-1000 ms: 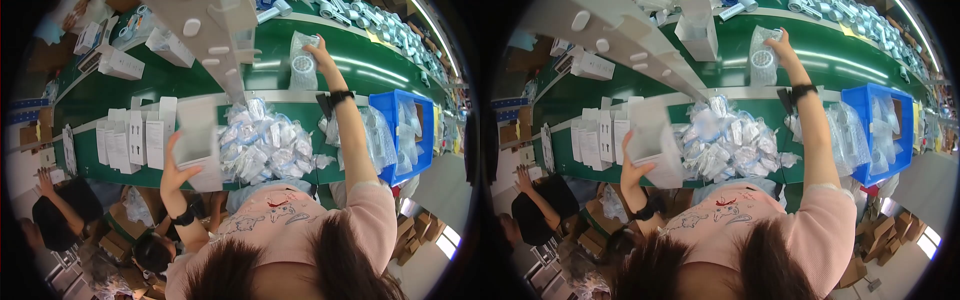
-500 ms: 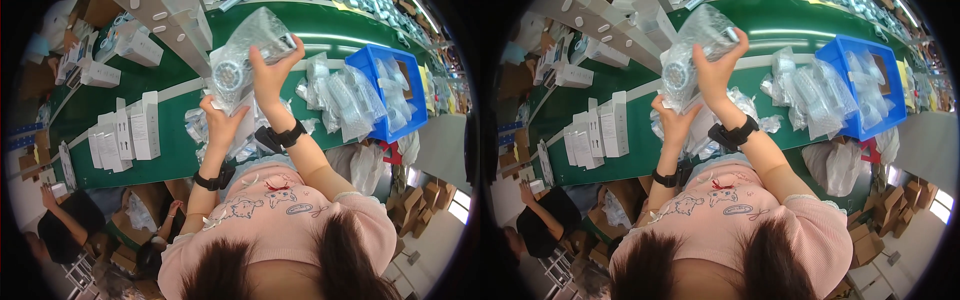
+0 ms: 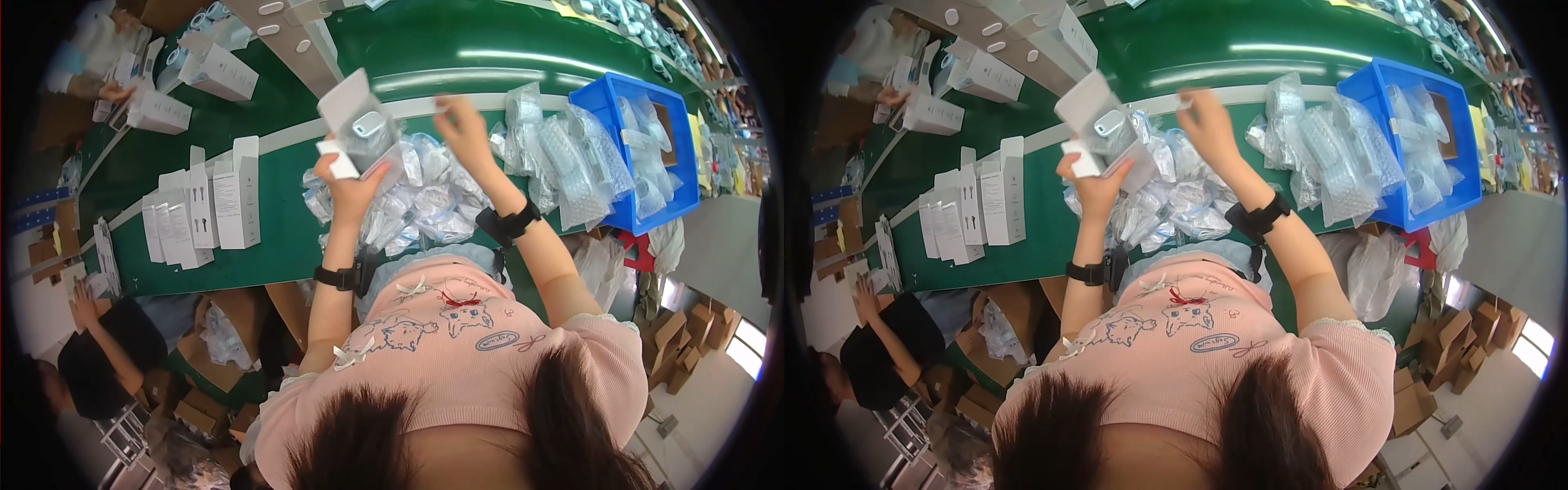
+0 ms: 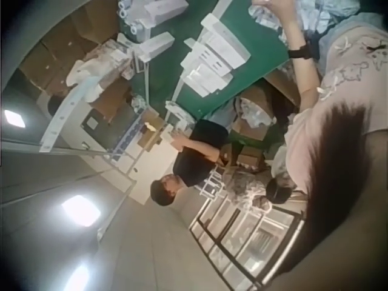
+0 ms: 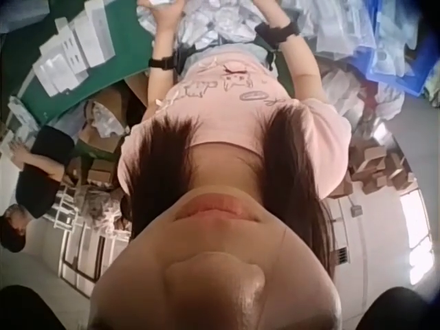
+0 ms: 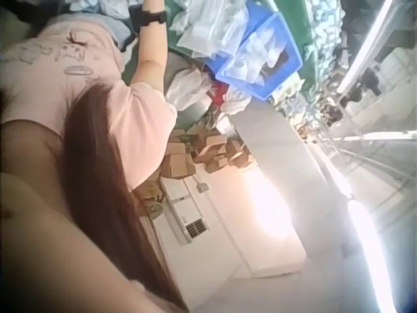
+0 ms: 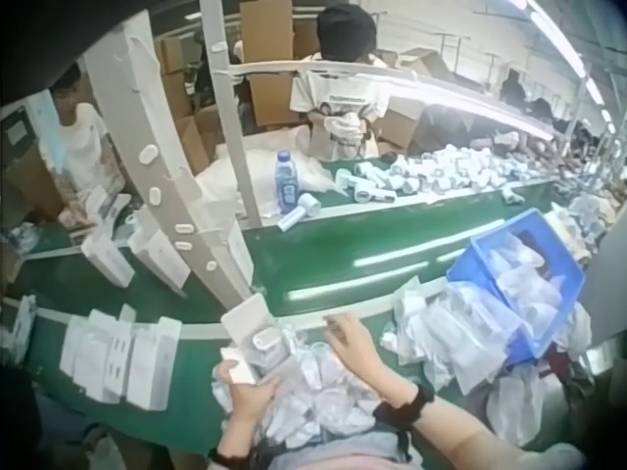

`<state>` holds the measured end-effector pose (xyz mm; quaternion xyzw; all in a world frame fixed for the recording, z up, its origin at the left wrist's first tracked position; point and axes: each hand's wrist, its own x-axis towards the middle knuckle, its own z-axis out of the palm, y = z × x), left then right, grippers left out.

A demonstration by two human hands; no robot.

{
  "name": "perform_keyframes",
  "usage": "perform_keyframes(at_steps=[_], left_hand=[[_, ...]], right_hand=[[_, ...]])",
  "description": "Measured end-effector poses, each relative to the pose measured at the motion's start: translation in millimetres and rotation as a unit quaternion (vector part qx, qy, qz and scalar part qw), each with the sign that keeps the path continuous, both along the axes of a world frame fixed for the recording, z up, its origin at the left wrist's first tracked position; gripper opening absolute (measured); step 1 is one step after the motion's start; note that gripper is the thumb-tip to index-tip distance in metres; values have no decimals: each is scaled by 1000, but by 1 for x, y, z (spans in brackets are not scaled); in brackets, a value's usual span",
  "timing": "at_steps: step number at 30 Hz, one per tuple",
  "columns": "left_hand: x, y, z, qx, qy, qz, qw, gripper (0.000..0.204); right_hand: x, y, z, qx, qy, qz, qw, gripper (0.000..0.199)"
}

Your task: The person packs product kits by hand, placing a bubble-wrapped device, a small bag, and a manual into a cardboard box before setting it aside. They repeat this process multiple times, occasionally rearranging items on the table to reach others.

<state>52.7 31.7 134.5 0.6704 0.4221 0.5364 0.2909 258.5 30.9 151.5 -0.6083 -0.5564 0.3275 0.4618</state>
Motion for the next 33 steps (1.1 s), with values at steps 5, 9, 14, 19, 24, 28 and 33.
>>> perform_keyframes(at_steps=[5, 9, 14, 19, 24, 28, 33], left_hand=[[-29, -2, 6, -93, -180, -42, 978, 69], [-29, 3, 47, -116, -51, -27, 992, 56], [-30, 12, 81, -97, 156, -11, 983, 26], [-31, 20, 80, -151, 172, 35, 973, 12], [-28, 29, 76, -178, 149, 45, 972, 10], [-33, 28, 75, -211, 102, 27, 972, 9], [-35, 28, 73, -180, 94, 23, 979, 9]], right_hand=[[-36, -10, -31, -47, -379, 115, 917, 23], [-28, -9, -40, -83, -358, 132, 921, 24], [-4, -16, -10, -4, -140, 144, 980, 22], [-18, -9, 71, 151, 75, 29, 985, 21], [-45, 28, 76, 309, -152, 263, 901, 17], [-47, 36, 73, 263, -303, 452, 796, 23], [-48, 33, 76, 294, -255, 325, 862, 59]])
